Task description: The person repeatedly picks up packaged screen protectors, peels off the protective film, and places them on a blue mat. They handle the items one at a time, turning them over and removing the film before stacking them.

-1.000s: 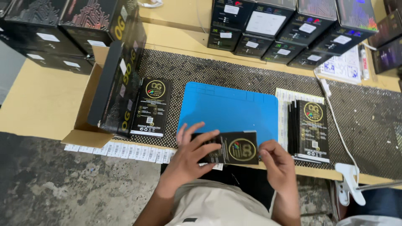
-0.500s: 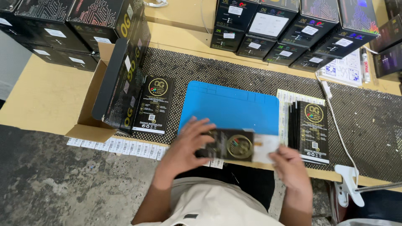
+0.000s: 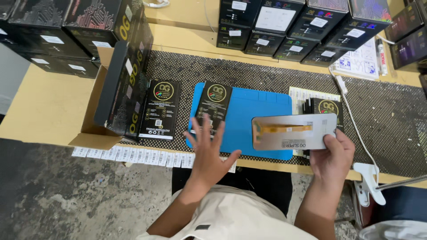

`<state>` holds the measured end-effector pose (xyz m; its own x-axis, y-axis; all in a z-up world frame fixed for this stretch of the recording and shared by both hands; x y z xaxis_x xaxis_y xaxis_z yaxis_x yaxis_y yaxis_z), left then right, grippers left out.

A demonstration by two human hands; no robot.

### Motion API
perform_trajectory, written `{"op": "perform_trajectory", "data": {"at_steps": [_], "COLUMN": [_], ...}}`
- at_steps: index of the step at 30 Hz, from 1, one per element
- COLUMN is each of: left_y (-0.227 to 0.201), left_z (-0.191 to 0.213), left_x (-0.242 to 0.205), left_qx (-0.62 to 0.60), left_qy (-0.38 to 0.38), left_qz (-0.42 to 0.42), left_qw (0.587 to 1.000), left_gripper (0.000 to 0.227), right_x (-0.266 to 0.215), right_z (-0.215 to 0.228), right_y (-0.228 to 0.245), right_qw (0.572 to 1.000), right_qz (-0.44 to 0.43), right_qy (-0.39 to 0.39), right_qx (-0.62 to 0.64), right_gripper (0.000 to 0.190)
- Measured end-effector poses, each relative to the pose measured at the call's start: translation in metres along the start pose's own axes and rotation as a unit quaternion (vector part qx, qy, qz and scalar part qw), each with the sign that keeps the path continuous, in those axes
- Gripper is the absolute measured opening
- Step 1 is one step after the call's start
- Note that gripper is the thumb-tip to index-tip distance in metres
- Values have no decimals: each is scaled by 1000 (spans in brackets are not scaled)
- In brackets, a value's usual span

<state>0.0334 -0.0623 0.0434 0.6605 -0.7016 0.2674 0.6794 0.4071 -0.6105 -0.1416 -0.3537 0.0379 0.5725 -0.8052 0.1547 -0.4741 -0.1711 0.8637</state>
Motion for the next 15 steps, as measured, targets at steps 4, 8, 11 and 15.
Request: {"op": "perform_trajectory", "data": {"at_steps": [4,8,11,15], "left_y": [4,-1,-18,-32], "left_z": [-9,3,28,0], "left_x": [4,-2,1,9], "left_qx": [34,-17,-180,-686], "left_qy": [157,92,76,211], "left_qz": [3,6,-2,-55], "left_qw": [987,996,981,694], "left_gripper": [69,57,58,82], "right_x": [8,19,27,28], "right_z": [-11,-17,-27,-88], "right_y": [9,16,16,26], "right_qw": [1000,999,996,959], "right_qz": [7,1,-7,-52], "right_qy": [10,27,62,193], "right_qx": [13,-23,-63,-201], "right_gripper": [27,24,18,37]}}
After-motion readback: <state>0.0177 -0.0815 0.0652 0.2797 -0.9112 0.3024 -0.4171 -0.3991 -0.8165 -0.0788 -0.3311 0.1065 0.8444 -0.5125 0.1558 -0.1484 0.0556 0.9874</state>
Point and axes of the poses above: each hand's wrist, its own x-axis towards the middle knuckle, its own z-axis out of the back of the hand, y = z × x, the point moved 5 cm from there along x, towards the middle knuckle, and after that the axes turned 6 degrees about y, right-handed, at the moved point
